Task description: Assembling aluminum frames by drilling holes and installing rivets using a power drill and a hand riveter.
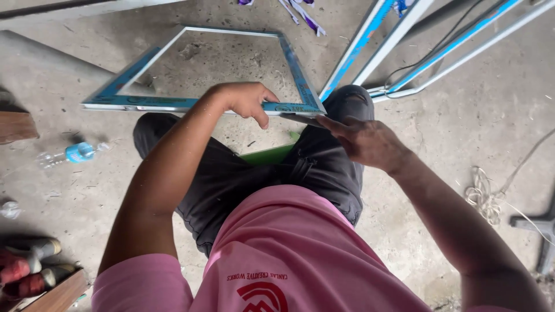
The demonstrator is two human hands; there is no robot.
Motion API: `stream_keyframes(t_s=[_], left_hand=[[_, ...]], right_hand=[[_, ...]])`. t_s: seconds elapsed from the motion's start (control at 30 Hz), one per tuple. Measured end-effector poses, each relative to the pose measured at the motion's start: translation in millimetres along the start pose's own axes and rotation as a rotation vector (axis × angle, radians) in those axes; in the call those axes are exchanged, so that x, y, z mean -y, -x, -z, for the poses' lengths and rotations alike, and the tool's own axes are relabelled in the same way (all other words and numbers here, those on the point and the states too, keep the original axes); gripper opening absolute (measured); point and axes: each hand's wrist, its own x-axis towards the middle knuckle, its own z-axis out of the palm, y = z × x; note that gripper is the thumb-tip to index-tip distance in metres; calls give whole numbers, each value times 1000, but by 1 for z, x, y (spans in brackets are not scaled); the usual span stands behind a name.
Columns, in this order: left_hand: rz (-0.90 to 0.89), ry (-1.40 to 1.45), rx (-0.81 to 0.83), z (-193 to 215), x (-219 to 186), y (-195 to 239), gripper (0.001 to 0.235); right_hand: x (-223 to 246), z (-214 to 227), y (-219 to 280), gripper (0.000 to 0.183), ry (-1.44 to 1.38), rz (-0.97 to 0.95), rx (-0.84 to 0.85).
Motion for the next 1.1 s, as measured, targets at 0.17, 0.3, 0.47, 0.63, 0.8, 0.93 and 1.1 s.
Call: stream_keyframes(t_s=[0.17, 0.3, 0.47, 0.63, 0.8, 0.93, 1.1], left_hand=[[-10, -33, 9, -8, 7, -10, 53], [-3, -46, -3, -6, 5, -8, 53], [-21, -69, 2, -4, 9, -10, 55], [1, -39, -12, 5, 3, 4, 57], [-17, -94, -28, 3, 3, -5, 55], [11, -18, -28, 2, 14, -3, 58], [-5, -42, -74, -7, 6, -14, 59]], right_hand=[[-8, 1, 4, 57, 133, -28, 21], [-10, -9, 3, 53, 63, -36, 39], [-14, 7, 12, 51, 91, -74, 52], [-11, 8, -2, 55, -57, -36, 13], [-15, -6, -10, 55, -51, 3, -43], [-15, 14, -3, 55, 2, -18, 14], [-5, 4, -7, 53, -26, -78, 0]])
